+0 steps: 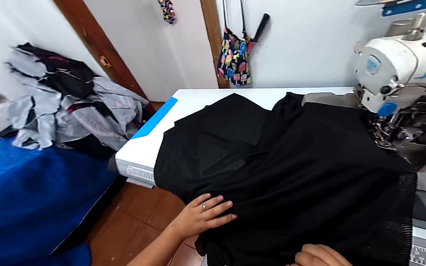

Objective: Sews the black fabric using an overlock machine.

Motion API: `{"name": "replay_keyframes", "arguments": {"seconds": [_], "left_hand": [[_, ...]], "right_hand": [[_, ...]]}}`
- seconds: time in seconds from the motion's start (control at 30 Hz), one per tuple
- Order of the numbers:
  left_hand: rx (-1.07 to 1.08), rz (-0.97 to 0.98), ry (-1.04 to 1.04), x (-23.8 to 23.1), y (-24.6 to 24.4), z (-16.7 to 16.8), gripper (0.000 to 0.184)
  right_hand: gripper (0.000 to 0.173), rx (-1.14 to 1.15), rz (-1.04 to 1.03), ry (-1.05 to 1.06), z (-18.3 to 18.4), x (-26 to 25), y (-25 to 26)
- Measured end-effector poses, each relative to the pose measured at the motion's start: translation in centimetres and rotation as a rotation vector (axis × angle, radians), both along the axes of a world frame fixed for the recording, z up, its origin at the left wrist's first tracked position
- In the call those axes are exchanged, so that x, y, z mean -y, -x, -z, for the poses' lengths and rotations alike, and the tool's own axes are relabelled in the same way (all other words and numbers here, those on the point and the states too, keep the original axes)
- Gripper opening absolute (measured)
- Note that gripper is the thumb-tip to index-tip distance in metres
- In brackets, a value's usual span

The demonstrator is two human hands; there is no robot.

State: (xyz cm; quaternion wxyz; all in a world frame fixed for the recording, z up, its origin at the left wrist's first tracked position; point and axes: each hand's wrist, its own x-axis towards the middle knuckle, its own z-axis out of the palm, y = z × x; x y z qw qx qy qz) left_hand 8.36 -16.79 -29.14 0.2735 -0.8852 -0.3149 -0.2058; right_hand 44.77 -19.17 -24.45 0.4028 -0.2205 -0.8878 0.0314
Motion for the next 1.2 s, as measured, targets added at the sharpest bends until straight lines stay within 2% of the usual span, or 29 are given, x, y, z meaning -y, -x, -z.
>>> {"name": "replay_keyframes", "arguments": {"seconds": [0.07, 0.13, 0.23, 0.37, 0.43, 0.47, 0.57, 0.6, 0.67, 0.73, 0.77, 0.8, 0.9, 0.97, 1.03, 1.13, 1.2], "left_hand": [[-0.054, -0.003, -0.003, -0.3, 0.8, -0.2, 0.04], [-0.065, -0.012, 0.002, -0.1, 1.3, -0.2, 0.04], [0.082, -0.002, 0.045, 1.5, 0.5, 0.2, 0.035], [0.345, 0.029, 0.147, 5.7, -4.2, 0.6, 0.044], [0.434, 0.027, 0.191, 6.8, -5.9, 1.0, 0.034], [0.483, 0.003, 0.207, 7.1, -6.2, 1.1, 0.028], [0.691, -0.074, 0.339, 7.4, -4.4, 0.3, 0.028], [0.777, -0.031, 0.419, 7.4, -3.1, -0.6, 0.029], [0.948, 0.175, 0.608, 7.2, -0.6, -3.1, 0.021], [1.007, 0.383, 0.756, 6.8, 1.0, -6.5, 0.018], [1.0, 0.46, 0.819, 6.6, 1.6, -8.2, 0.019], [0.994, 0.507, 0.867, 6.3, 1.9, -9.8, 0.021], [1.013, 0.51, 0.929, 5.7, 1.2, -13.6, 0.022], [0.965, 0.479, 0.906, 5.1, -0.4, -15.6, 0.026], [0.794, 0.473, 0.912, 4.5, -1.8, -17.2, 0.033], [0.468, 0.463, 1.071, 3.3, -2.9, -18.8, 0.056], [0.413, 0.339, 1.058, 2.2, -3.5, -19.1, 0.054]], "right_hand": [[0.015, 0.116, 0.066, -0.099, 1.2, -0.4, 0.7], [0.023, 0.26, 0.161, -0.209, 3.2, -0.6, 1.8], [0.026, 0.382, 0.225, -0.346, 5.1, -1.1, 3.2], [0.018, 0.412, 0.17, -0.186, 1.6, -0.8, 4.4], [0.019, 0.376, 0.079, -0.027, -0.6, -0.1, 4.8], [0.02, 0.334, 0.039, 0.056, -1.6, 0.1, 4.9], [0.023, 0.204, 0.014, 0.208, -5.0, 0.0, 4.5], [0.024, 0.182, 0.016, 0.224, -5.8, -0.2, 4.3], [0.027, 0.184, 0.039, 0.201, -6.6, -0.5, 4.0], [0.048, 0.182, 0.121, 0.122, -6.5, -0.5, 4.2], [0.056, 0.176, 0.177, 0.07, -6.3, -0.4, 4.4], [0.055, 0.165, 0.226, 0.018, -6.1, -0.4, 4.5], [0.026, 0.105, 0.305, -0.08, -6.3, -0.3, 4.0], [0.022, 0.046, 0.35, -0.092, -6.8, 0.0, 2.8], [0.018, 0.001, 0.398, -0.081, -7.0, 0.4, 0.9], [0.008, -0.116, 0.412, -0.041, -7.1, 1.0, -1.9], [0.009, -0.225, 0.343, 0.049, -7.5, 1.3, -3.3]]}}
